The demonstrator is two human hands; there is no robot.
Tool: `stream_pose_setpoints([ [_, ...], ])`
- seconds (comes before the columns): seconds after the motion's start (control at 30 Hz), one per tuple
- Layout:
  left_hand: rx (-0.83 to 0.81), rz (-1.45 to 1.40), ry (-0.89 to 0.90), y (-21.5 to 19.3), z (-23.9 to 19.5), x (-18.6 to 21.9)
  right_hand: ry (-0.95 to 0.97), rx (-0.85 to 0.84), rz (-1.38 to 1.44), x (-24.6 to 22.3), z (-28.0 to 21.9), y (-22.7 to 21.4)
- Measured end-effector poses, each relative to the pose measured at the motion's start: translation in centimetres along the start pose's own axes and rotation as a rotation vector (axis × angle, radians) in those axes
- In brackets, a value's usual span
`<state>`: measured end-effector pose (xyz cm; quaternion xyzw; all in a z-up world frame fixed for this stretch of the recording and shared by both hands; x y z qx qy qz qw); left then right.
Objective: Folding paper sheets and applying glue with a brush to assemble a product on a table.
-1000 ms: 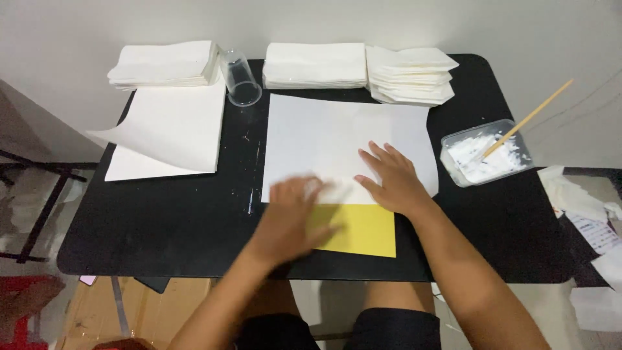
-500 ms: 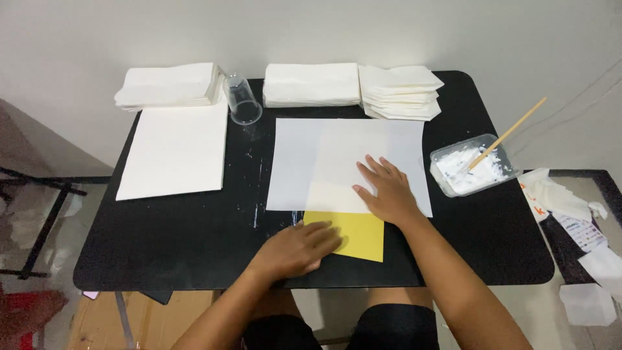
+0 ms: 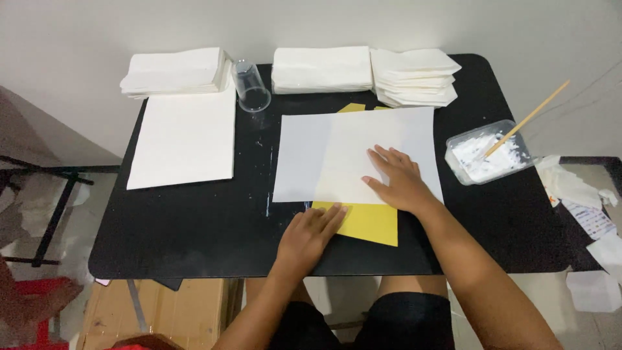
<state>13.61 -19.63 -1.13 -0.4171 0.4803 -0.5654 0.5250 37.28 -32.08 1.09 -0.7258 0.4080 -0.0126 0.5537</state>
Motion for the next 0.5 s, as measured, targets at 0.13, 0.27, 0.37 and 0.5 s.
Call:
stream_pose_setpoints([
  [0.13,0.131,0.011,0.022,-4.4,-2.5,1.6,0.086,-0.050,-0.012,-0.3,0.1,0.3],
  [0.27,-0.036,-0.198,-0.014,-7.8,-8.2,2.7,0.052,-0.009,0.009,0.0,-0.1,0.9],
  [0.37,-0.025,-0.330,0.014,-11.6,-11.9,2.5,0.061,-0.003,0.002,-0.5,-0.3,0.9],
  [0.5,-0.121,-0.369,0.302,-13.2,-16.2,-0.2,0.049,0.037,-0.040,-0.2,0.2,0.4],
])
Point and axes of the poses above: each hand's wrist, its own z-axis towards the middle knuckle, its own y-axis out of the palm, x = y × z, the point moved 2 cm from there along z, towards the middle knuckle, and after that the axes turned 14 degrees about -x, right-handed, at the moved point
